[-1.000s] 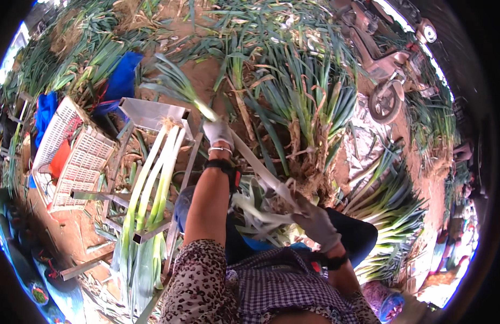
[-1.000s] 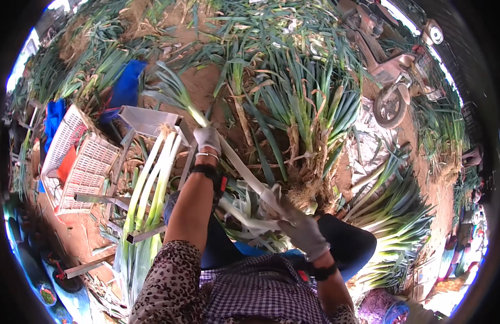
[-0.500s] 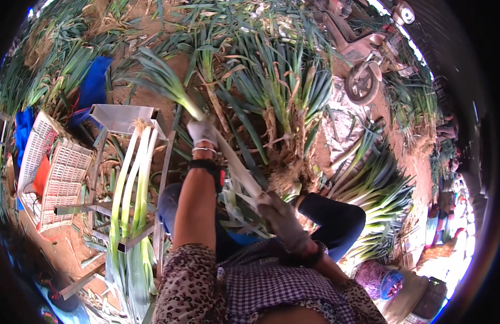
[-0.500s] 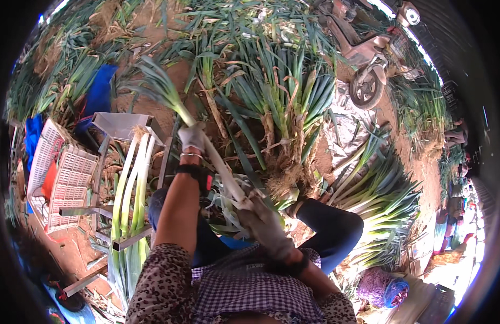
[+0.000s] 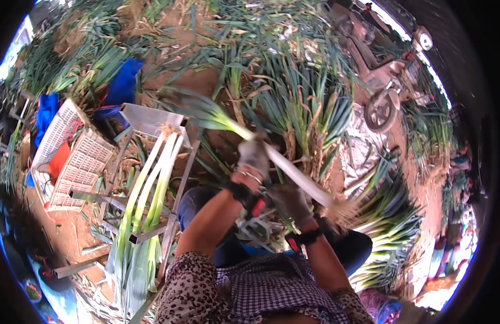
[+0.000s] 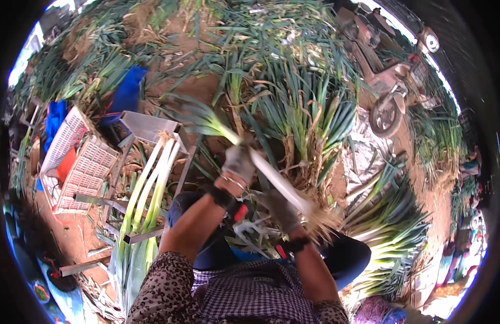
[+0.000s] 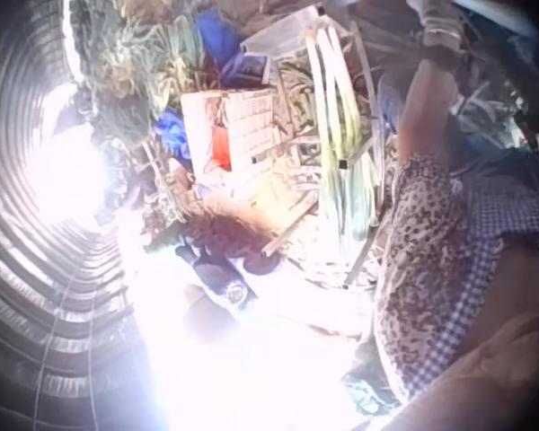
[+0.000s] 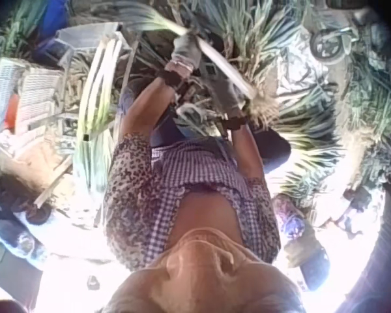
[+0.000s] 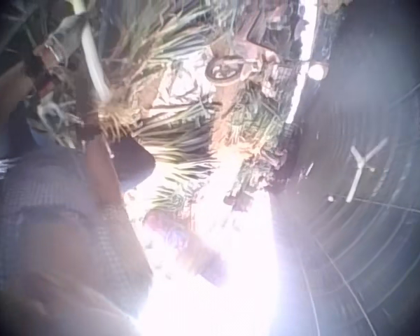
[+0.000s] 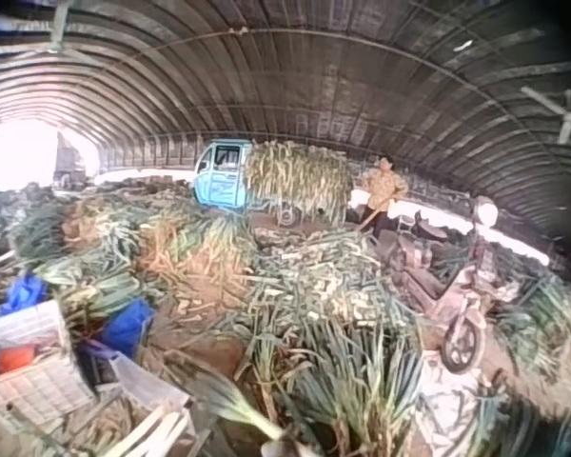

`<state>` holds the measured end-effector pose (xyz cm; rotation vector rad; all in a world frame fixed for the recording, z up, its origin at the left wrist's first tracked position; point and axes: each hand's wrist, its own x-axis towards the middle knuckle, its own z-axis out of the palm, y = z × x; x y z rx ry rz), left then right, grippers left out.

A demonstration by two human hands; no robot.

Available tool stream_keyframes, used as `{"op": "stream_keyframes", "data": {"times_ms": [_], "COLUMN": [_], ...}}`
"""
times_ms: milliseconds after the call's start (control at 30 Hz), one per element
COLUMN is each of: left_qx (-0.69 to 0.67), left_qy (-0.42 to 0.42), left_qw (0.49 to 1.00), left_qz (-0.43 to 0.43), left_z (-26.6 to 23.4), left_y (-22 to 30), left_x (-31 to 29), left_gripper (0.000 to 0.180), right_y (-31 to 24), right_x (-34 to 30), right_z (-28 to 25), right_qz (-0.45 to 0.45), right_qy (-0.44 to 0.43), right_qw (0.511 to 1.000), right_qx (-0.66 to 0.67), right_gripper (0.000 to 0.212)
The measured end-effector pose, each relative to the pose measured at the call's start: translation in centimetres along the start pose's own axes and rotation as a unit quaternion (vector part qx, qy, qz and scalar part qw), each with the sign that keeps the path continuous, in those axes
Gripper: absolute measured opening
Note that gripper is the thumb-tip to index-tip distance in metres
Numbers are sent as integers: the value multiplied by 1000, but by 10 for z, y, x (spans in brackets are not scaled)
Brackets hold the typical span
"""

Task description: The recorder is cleaning and preparing harvested leeks by peeling outer layers and trimming roots with a knife.

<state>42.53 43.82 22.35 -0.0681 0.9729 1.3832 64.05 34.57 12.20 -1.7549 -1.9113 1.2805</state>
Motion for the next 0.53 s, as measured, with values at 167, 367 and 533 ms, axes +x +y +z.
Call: {"op": "stream_keyframes", "data": {"times_ms": [167, 367, 533], "left_qx": [-106, 542, 554], "left_qy": [-195, -243, -462], "left_qw": [971, 553, 626], "left_qz": [-86, 585, 296], "left_z": [30, 38, 63], "left_y": [-84, 25, 32], "left_x": [-118, -182, -173], "left_gripper": [39, 81, 83], "right_y": [-82, -178, -243], "right_x": [-10, -111, -166], "right_z": [-20, -142, -199], "right_qz": [-77, -222, -307], "right_qy": [70, 231, 219], "right_qw": [991, 930, 902], "right_qx": [79, 181, 211], "right_gripper": [60, 58, 58]}}
